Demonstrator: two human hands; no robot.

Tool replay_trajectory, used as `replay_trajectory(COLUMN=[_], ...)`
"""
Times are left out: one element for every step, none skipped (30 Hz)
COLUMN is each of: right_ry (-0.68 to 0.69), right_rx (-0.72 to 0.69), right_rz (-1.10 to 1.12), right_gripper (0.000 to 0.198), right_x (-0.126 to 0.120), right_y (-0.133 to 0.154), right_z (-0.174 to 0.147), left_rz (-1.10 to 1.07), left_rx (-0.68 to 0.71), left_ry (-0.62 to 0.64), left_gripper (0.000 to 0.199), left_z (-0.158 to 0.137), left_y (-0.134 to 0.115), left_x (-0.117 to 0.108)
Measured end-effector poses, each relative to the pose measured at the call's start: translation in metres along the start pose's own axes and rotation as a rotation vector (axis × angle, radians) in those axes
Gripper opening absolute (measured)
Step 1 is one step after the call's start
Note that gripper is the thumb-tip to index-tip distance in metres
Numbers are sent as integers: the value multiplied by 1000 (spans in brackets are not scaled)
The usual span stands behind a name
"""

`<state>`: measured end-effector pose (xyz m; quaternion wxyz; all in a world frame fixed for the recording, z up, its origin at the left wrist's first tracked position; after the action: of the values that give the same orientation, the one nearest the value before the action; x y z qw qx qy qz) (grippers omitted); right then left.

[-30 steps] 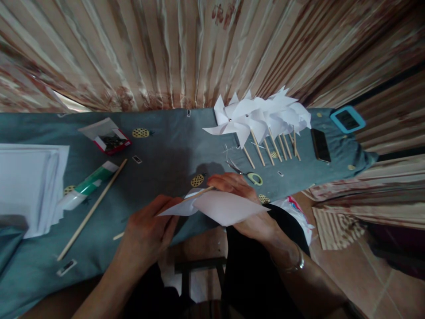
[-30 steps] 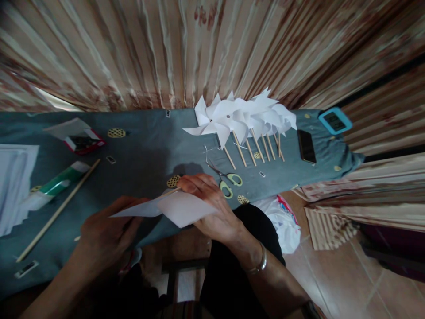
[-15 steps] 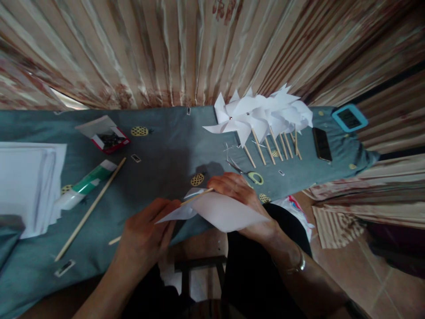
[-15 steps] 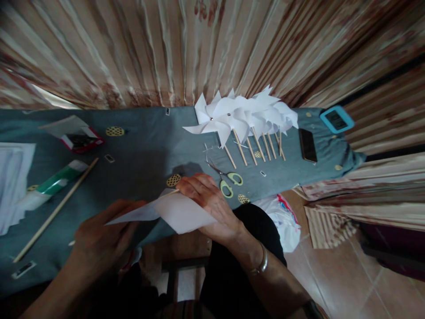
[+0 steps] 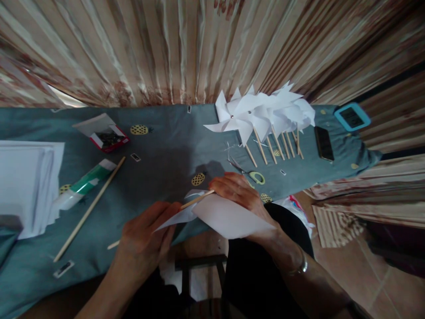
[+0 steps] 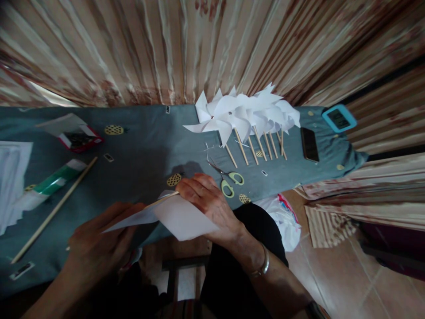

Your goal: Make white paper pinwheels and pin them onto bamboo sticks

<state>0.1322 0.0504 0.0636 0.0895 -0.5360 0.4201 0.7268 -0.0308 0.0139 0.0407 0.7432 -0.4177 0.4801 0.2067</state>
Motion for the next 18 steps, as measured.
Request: replay_trajectory(right_ry=[-3,-2,-1,1,7,17,31,44,54,61,62,57,51,46,41,33,18,-1], right_rx=[-1,2,4,1,0,7,17,30,39,42,41,43,53,77,107,140,165,181], right_rz=[2,6,10,12,15,21,29,39,49,60,72,81,93,113,143,178,215,253], right_gripper=[29,29,28,28,27,26,24,23,21,21,22,25,30,36,44,51,58,64], right_x=[0,0,1,1,1,1,2,3,4,4,4,3,2,1,0,-1,-4,-6], right_y=[0,0,0,1,1,1,0,-1,-2,-2,-3,-4,-6,-8,-12,-16,-19,-22], right_z=[0,0,0,0,1,1,2,2,3,3,4,4,4,4,4,4,3,3], left_rz=[-5,-11,-19,-26,-30,-31,-30,-30,-41,-66,-105,-156,-216,-277,-339,-399,-458,-514], left_rx=[4,5,5,6,5,1,-5,-13,-17,-23,-30,-37,-50,-72,-98,-131,-164,-198], left_ry=[-7,-9,-7,-8,-10,-17,-20,-19,-23,-24,-22,-22,-16,-5,14,37,49,62], left_gripper=[17,16,16,16,16,16,16,17,17,17,18,20,22,24,26,27,27,28], left_z=[0,-1,-1,-2,-2,-3,-3,-3,-3,-2,0,2,5,8,11,14,17,19], left_y=[0,-1,-1,-1,0,0,1,2,3,4,6,8,11,14,18,21,24,28], left_x=[0,0,0,0,0,0,1,2,2,3,5,6,7,9,11,13,15,16])
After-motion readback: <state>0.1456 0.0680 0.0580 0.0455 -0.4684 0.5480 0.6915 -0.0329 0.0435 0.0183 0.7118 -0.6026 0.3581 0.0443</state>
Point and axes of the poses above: each hand's wrist, its own z-axis towards the middle knuckle, its own x-axis out of the palm, y = z × x, the point moved 8 cm from there along z, towards the middle knuckle, and after that the axes turned 15 degrees about y, right-handed, at the moved point
